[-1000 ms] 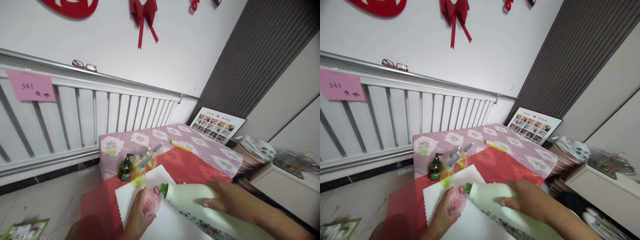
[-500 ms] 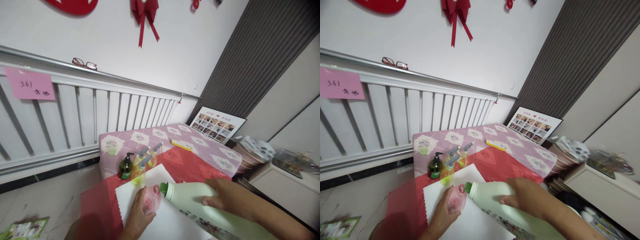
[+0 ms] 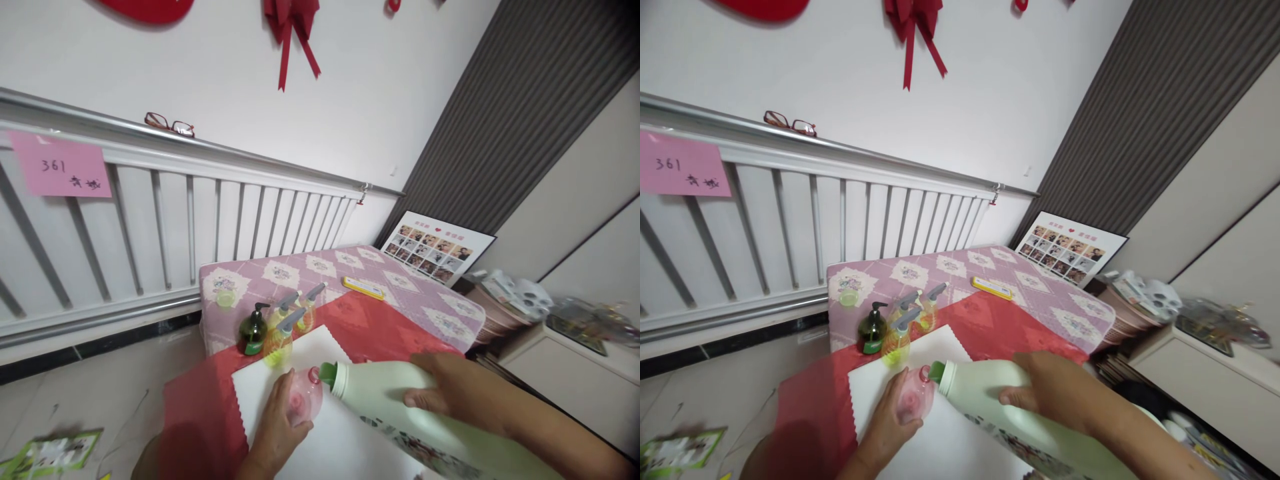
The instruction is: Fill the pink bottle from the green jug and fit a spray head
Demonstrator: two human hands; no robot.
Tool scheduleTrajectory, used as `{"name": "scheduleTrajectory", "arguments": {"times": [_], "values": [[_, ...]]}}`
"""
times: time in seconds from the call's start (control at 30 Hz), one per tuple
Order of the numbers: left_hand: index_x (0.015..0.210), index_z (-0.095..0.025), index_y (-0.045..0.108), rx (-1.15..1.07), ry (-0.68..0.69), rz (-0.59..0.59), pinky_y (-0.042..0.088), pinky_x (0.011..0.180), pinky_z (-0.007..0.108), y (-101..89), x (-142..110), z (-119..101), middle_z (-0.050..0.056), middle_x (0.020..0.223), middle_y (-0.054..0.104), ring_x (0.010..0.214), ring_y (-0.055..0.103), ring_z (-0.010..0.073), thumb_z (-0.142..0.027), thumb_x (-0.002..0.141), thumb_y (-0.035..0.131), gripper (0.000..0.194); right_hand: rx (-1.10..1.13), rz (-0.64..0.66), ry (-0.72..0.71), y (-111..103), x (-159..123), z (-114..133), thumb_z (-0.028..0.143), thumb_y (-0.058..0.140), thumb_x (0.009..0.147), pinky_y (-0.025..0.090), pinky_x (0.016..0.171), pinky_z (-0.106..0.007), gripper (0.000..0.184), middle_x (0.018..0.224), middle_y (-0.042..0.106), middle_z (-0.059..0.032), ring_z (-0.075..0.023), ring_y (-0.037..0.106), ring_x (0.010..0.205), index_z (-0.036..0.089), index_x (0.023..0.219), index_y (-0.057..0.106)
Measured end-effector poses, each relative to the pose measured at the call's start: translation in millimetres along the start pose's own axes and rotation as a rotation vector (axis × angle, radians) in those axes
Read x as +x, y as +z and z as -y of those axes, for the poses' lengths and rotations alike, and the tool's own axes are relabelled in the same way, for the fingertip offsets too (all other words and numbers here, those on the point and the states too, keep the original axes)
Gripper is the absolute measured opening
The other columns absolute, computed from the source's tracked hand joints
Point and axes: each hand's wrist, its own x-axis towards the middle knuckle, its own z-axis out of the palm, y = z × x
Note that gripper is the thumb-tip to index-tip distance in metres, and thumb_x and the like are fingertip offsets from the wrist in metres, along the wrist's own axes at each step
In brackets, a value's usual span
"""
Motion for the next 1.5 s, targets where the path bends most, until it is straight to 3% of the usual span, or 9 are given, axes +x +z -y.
{"name": "scheduleTrajectory", "arguments": {"times": [0.7, 1.13, 1.5], "values": [[0.153, -0.012, 0.031, -0.024, 0.000, -0.006, 0.024, 0.129, 0.039, -0.9, -0.9, -4.2, 0.015, 0.162, 0.039, 0.152, 0.034, 0.0282, -0.020, 0.061, 0.066, 0.099, -0.040, 0.038, -0.022, -7.9, -0.1, 8.2, 0.057, 0.057, 0.083, 0.051, 0.079, -0.041, 0.038, 0.110, 0.076, -0.0179, -0.0384, 0.071, 0.100, 0.021, 0.093, 0.065], [0.153, -0.021, 0.030, -0.032, 0.009, -0.002, 0.027, 0.128, 0.040, 1.8, 3.3, 9.9, 0.011, 0.163, 0.039, 0.153, 0.033, 0.0272, -0.021, 0.061, 0.070, 0.100, -0.019, 0.043, -0.015, -7.3, -0.9, 5.5, 0.058, 0.057, 0.083, 0.049, 0.076, -0.040, 0.039, 0.108, 0.075, -0.0177, -0.0365, 0.070, 0.097, 0.020, 0.091, 0.064], [0.152, -0.017, 0.032, -0.043, 0.036, -0.028, 0.028, 0.127, 0.038, 3.1, 3.6, 12.1, 0.014, 0.161, 0.040, 0.150, 0.037, 0.0280, -0.019, 0.062, 0.070, 0.098, -0.007, 0.035, 0.007, -10.4, -6.6, 3.7, 0.057, 0.059, 0.082, 0.048, 0.073, -0.037, 0.039, 0.107, 0.076, -0.0177, -0.0355, 0.070, 0.095, 0.019, 0.089, 0.065]]}}
